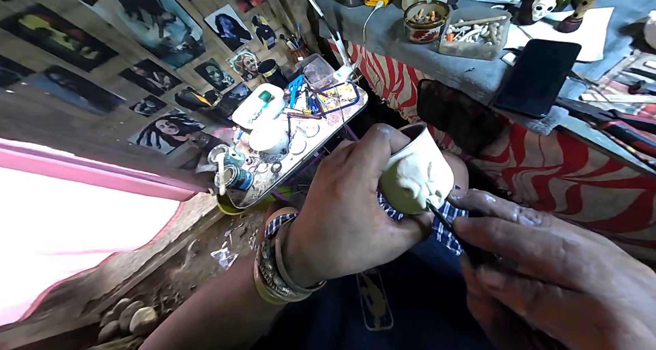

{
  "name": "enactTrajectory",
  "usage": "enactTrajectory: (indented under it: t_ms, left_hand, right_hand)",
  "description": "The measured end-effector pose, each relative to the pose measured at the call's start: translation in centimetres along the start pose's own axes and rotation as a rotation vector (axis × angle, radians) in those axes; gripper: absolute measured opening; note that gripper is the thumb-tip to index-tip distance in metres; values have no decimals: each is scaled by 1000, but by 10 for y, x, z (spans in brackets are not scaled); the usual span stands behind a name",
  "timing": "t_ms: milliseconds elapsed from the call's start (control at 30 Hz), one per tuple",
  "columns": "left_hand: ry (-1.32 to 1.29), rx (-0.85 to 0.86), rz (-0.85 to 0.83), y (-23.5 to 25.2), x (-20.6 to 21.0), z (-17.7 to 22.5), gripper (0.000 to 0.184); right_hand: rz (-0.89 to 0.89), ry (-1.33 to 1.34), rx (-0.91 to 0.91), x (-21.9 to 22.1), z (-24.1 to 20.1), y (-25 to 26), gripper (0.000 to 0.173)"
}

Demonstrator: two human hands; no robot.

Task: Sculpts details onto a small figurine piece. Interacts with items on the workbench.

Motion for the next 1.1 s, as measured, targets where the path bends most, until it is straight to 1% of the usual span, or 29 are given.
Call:
enactTrajectory:
  t_ms: [267,400,567,733,967,1100]
  left_hand:
    - [-19,-1,2,2,-2,0,50]
    - [-63,1,1,1,-2,0,52]
    - [-70,21,5,2,-3,0,52]
    - [-65,-3,-4,1,-4,0,52]
    - [-102,5,-8,3,-5,0,51]
    - [-109,13,-14,3,-5,1,52]
  right_hand:
    - [24,47,29,1,0,3,7]
    - [29,114,31,-1,1,2,9]
    - [24,97,19,-1,-1,2,7]
    - [18,40,23,1,-2,3,6]
    - [60,172,37,-1,0,3,9]
    - [30,131,24,-2,0,4,7]
Point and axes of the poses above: each hand's wrist, its own y-axis towards the middle knuckle, its own x-axis out of the palm, z = x × y, the point moved 1 cm from there along y, towards the middle knuckle, and after that the axes turned 2 degrees about y, right-handed, at the moved point
